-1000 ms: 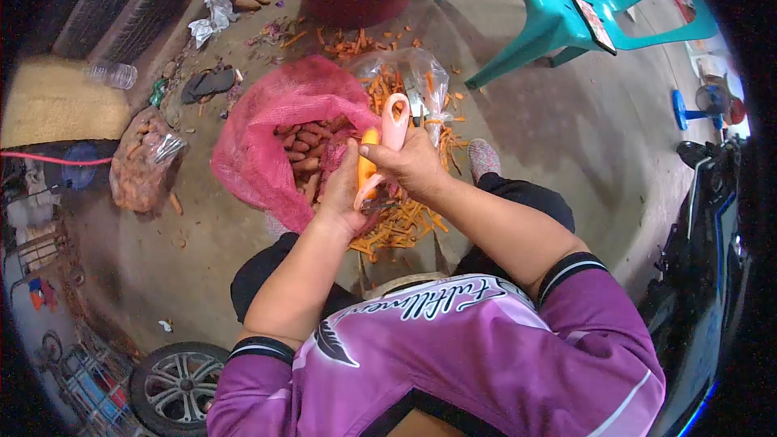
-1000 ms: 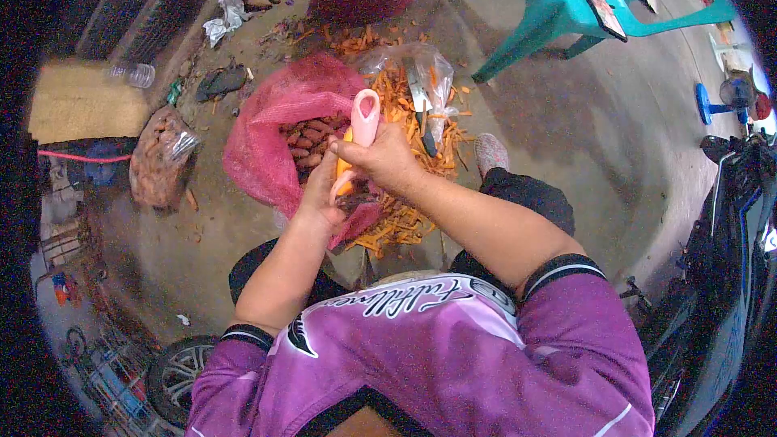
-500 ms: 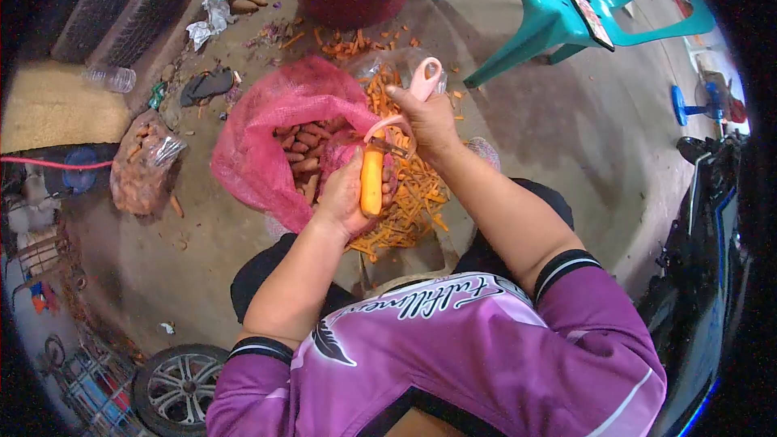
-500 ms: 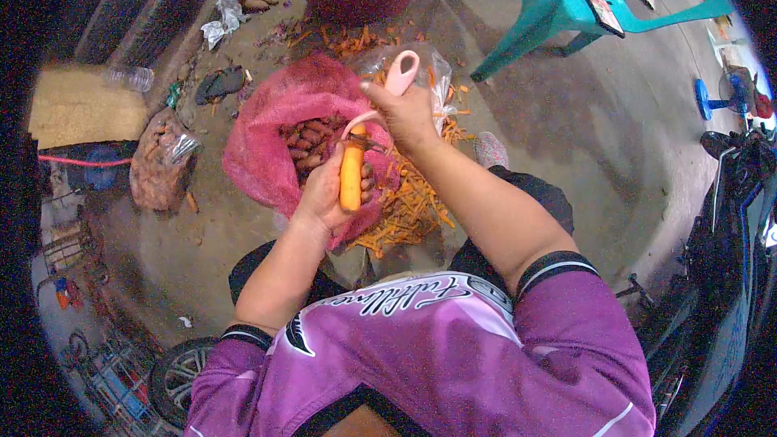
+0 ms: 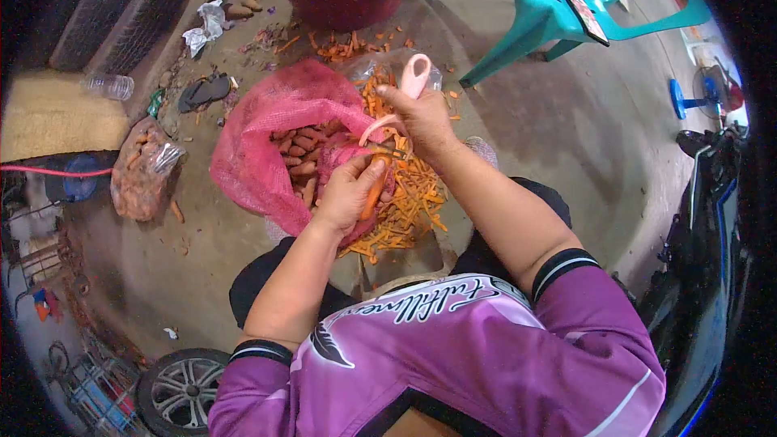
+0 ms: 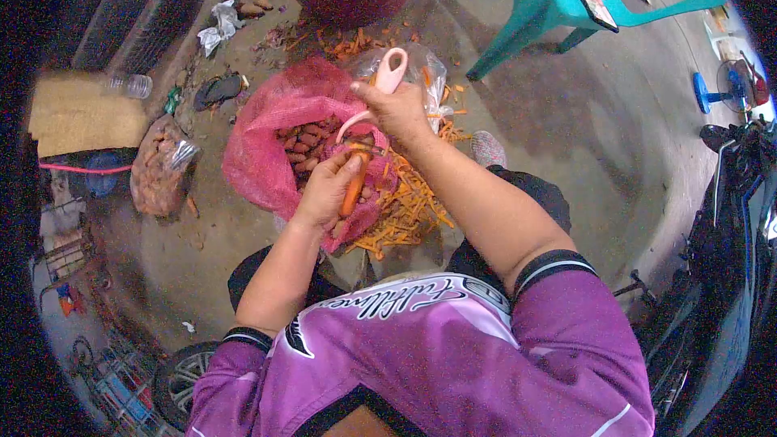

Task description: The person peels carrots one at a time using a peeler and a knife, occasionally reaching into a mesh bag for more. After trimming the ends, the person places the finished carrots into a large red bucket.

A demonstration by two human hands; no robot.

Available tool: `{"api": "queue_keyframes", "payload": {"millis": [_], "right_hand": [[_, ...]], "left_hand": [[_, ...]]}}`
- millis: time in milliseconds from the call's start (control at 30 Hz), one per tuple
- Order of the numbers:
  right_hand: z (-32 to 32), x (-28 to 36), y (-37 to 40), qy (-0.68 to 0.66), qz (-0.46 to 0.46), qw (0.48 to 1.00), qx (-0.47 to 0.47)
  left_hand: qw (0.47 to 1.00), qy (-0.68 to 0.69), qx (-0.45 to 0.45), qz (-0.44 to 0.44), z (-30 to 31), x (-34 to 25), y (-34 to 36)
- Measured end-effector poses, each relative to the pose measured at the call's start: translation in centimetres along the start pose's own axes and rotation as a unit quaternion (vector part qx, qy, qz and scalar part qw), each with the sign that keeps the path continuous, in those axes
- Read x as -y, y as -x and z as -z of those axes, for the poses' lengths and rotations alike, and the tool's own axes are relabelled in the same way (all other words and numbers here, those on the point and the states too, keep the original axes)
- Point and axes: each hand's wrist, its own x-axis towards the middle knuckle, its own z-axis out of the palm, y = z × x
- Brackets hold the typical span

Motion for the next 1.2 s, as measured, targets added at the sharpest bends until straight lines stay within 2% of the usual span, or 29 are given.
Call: {"api": "queue_keyframes", "payload": {"millis": [100,133,233,300,367,400,500,533,633,700,767,800,900,1067,1167,1200], "right_hand": [[0.4,0.1,-0.8,-0.044,-0.010,0.998,-0.038],[0.9,0.0,-1.6,-0.025,0.027,0.997,-0.068],[0.9,-0.2,-1.7,-0.063,0.065,0.992,-0.089],[1.1,-1.5,-1.3,0.120,0.157,0.980,0.017],[-0.2,-1.8,0.1,0.074,0.023,0.997,0.024],[-0.2,-1.3,0.0,0.047,0.000,0.999,0.015],[0.5,0.0,-0.8,0.105,0.022,0.992,-0.068],[0.8,-0.7,-2.2,0.059,0.106,0.989,-0.088],[0.8,-0.6,-1.6,0.018,0.091,0.993,-0.079],[0.5,-2.2,-1.3,0.061,0.065,0.996,-0.029],[0.0,-3.6,-1.3,0.084,0.058,0.995,-0.011],[-0.1,-1.2,-0.4,0.089,0.000,0.996,-0.021],[0.8,-0.7,-1.7,0.089,0.039,0.991,-0.092],[-0.1,-1.6,-0.7,0.019,-0.007,1.000,-0.016],[0.6,-2.9,-1.8,0.049,0.008,0.997,-0.052],[1.2,-2.7,-2.7,0.115,0.004,0.991,-0.073]], "left_hand": [[0.997,-0.047,-0.015,-0.062,0.2,0.7,-0.3],[0.992,-0.086,-0.025,-0.083,0.2,0.8,-0.3],[0.969,-0.183,-0.066,-0.153,0.4,1.2,-0.6],[0.948,-0.213,-0.113,-0.207,0.7,2.0,-1.1],[0.947,-0.232,-0.100,-0.197,1.4,2.5,-1.5],[0.947,-0.241,-0.093,-0.191,1.5,2.6,-1.6],[0.939,-0.272,-0.117,-0.176,1.4,2.4,-1.4],[0.933,-0.287,-0.124,-0.177,1.3,2.3,-1.2],[0.914,-0.344,-0.136,-0.168,0.6,1.5,-0.6],[0.897,-0.391,-0.144,-0.147,0.5,0.8,-0.3],[0.854,-0.451,-0.173,-0.192,0.7,1.0,-0.2],[0.830,-0.480,-0.187,-0.214,0.7,1.1,-0.2],[0.794,-0.502,-0.196,-0.281,0.4,1.1,0.2],[0.719,-0.596,-0.208,-0.290,0.6,0.9,0.3],[0.678,-0.634,-0.208,-0.308,0.6,1.1,0.4],[0.665,-0.642,-0.209,-0.319,0.6,1.1,0.4]]}}
